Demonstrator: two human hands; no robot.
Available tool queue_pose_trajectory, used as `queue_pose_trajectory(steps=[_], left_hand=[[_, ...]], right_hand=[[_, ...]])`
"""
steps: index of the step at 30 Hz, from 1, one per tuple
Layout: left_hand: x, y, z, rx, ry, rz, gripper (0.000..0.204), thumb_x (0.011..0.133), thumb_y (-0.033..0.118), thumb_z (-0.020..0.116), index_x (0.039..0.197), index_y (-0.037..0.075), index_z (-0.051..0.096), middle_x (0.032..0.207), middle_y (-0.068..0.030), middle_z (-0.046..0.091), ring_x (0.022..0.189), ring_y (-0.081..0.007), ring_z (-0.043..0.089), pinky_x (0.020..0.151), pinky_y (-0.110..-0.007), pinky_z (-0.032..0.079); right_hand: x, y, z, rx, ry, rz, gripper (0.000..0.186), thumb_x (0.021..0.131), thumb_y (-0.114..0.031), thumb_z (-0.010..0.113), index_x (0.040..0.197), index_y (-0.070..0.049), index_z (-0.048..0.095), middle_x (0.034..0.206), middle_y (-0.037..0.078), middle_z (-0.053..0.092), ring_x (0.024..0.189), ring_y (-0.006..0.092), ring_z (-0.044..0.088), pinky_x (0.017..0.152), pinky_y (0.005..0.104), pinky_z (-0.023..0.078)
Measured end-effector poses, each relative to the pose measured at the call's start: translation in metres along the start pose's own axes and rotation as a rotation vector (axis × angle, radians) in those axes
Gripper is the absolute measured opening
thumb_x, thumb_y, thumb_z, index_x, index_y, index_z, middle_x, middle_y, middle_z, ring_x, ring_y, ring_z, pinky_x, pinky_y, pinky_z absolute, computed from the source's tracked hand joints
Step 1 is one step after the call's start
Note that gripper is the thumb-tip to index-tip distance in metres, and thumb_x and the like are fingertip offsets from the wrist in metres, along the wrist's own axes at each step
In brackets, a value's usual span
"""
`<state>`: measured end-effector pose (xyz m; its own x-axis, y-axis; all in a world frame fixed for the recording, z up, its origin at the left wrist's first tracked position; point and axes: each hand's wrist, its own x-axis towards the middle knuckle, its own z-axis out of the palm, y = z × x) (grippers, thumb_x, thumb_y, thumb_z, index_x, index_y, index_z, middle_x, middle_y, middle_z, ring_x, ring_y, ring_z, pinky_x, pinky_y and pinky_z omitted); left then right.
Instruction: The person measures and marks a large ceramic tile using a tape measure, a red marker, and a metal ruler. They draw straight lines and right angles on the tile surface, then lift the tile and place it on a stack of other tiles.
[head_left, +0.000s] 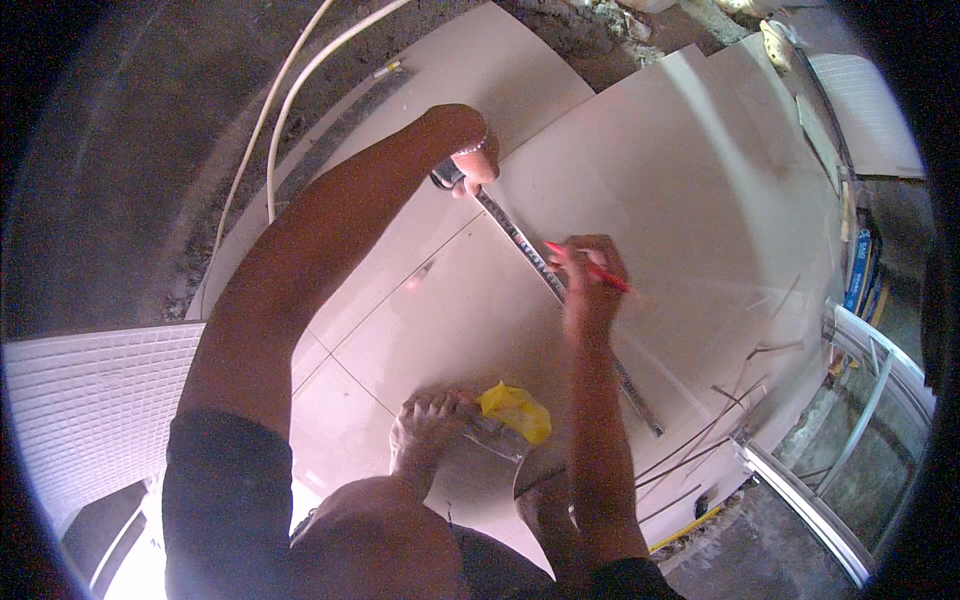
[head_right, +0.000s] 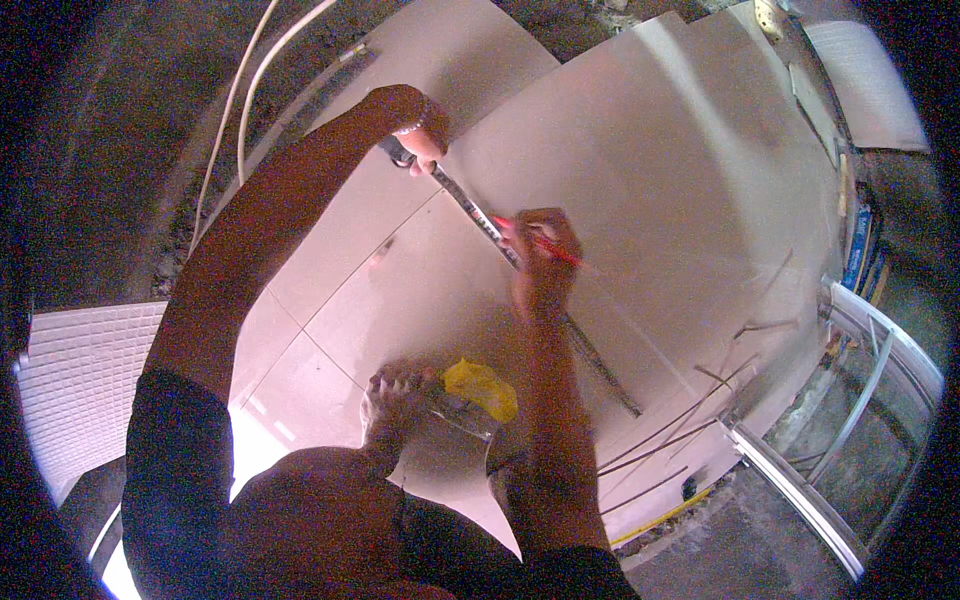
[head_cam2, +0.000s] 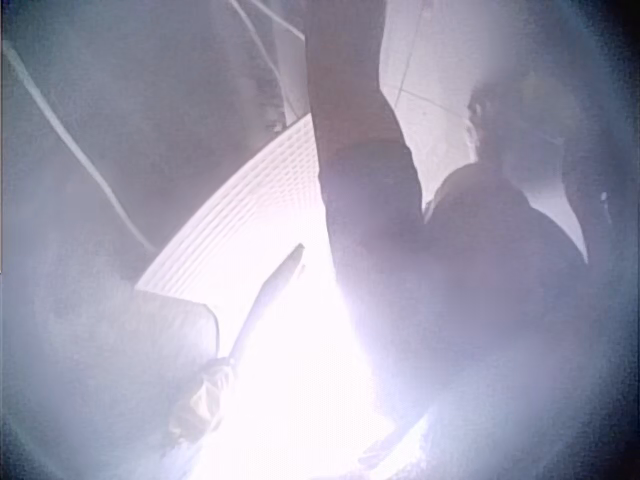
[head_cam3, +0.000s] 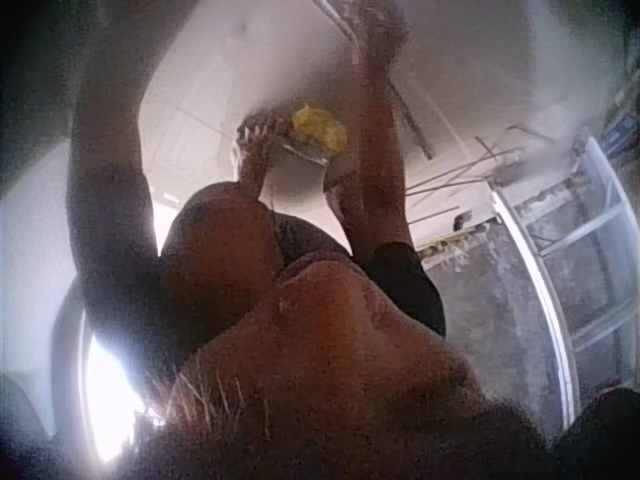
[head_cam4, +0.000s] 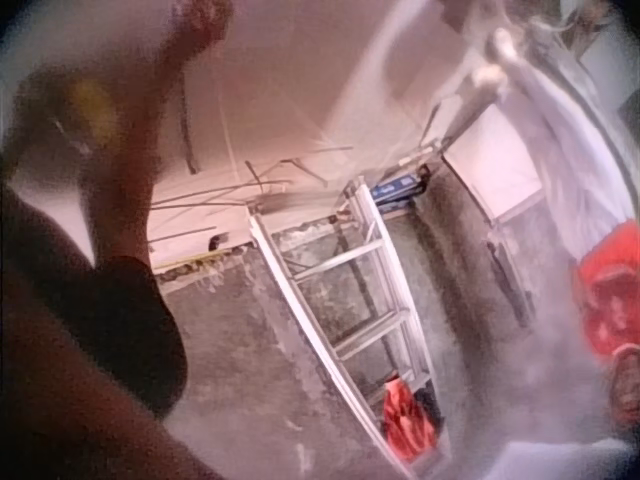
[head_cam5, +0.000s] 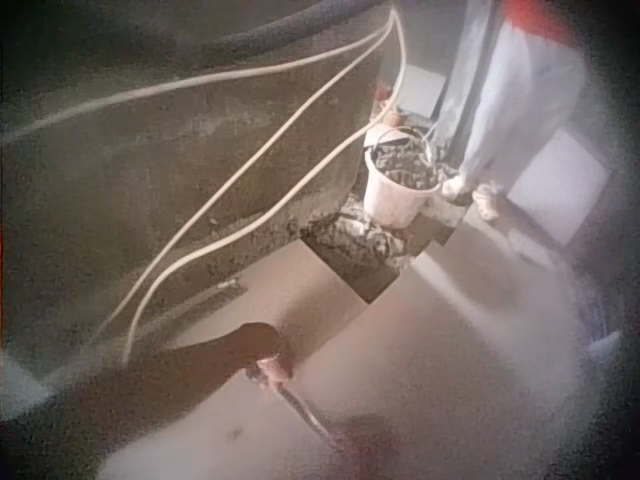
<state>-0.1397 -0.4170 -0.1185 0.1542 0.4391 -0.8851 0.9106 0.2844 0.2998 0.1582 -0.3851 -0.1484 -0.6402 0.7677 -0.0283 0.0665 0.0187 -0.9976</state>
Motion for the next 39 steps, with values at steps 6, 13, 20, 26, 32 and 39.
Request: queue_pose_trajectory(steps=[6, 13, 20, 26, 32, 39], left_hand=[[-0.054, 0.023, 0.049, -0.201, -0.169, 0.202, 0.027, 0.096, 0.036, 0.07, 0.094, 0.01, 0.077, 0.083, -0.0059, 0.073, 0.076, -0.0186, 0.07, 0.072, -0.041, 0.052], [-0.101, 0.104, 0.176, -0.498, 0.171, 0.118, 0.127, 0.078, 0.049, 0.089, 0.152, -0.017, 0.01, 0.096, -0.0266, 0.075, 0.097, -0.0401, 0.076, 0.086, -0.045, 0.062], [-0.152, 0.153, 0.281, -0.762, 0.481, -0.174, 0.099, 0.084, 0.035, 0.082, 0.147, -0.01, 0.02, 0.084, -0.0228, 0.074, 0.09, -0.0467, 0.076, 0.085, -0.051, 0.063], [-0.122, 0.156, 0.358, -0.625, 0.813, -0.412, 0.081, 0.077, 0.018, 0.074, 0.146, -0.007, 0.038, 0.121, -0.0273, 0.063, 0.116, -0.0425, 0.064, 0.099, -0.053, 0.054], [-0.098, 0.118, 0.375, -0.463, 1.017, -0.569, 0.077, 0.087, 0.025, 0.07, 0.15, -0.007, 0.042, 0.141, -0.0317, 0.048, 0.129, -0.0499, 0.05, 0.11, -0.061, 0.044], [-0.058, -0.032, 0.26, -0.439, 0.992, -1.187, 0.084, 0.102, 0.041, 0.062, 0.162, -0.009, 0.031, 0.149, -0.0346, 0.05, 0.136, -0.0466, 0.053, 0.116, -0.055, 0.044]], right_hand=[[0.009, -0.087, -0.123, -0.211, -0.175, -0.002, 0.023, 0.096, -0.021, 0.064, 0.089, 0.0, 0.067, 0.094, 0.012, 0.068, 0.084, 0.0211, 0.066, 0.078, 0.0346, 0.053], [-0.014, -0.234, -0.221, -0.669, -0.325, 0.116, 0.034, 0.1, -0.031, 0.063, 0.082, -0.002, 0.064, 0.079, 0.006, 0.06, 0.068, 0.0162, 0.056, 0.062, 0.0319, 0.042], [-0.044, -0.284, -0.263, -0.805, -0.277, 0.034, 0.022, 0.096, -0.022, 0.061, 0.083, -0.005, 0.065, 0.081, 0.004, 0.06, 0.066, 0.0119, 0.054, 0.058, 0.0282, 0.038], [-0.043, -0.199, -0.238, -0.626, -0.428, 0.229, 0.027, 0.097, -0.027, 0.066, 0.084, -0.004, 0.064, 0.081, 0.003, 0.061, 0.072, 0.0139, 0.058, 0.064, 0.0326, 0.046], [-0.045, -0.154, -0.23, -0.805, -0.851, -0.089, 0.026, 0.104, -0.023, 0.054, 0.091, -0.001, 0.061, 0.085, 0.022, 0.062, 0.08, 0.0468, 0.062, 0.071, 0.0487, 0.049], [-0.045, -0.145, -0.235, -0.919, -0.804, -0.138, 0.037, 0.11, -0.033, 0.049, 0.096, -0.001, 0.062, 0.09, 0.024, 0.061, 0.087, 0.0504, 0.062, 0.076, 0.0548, 0.05]])
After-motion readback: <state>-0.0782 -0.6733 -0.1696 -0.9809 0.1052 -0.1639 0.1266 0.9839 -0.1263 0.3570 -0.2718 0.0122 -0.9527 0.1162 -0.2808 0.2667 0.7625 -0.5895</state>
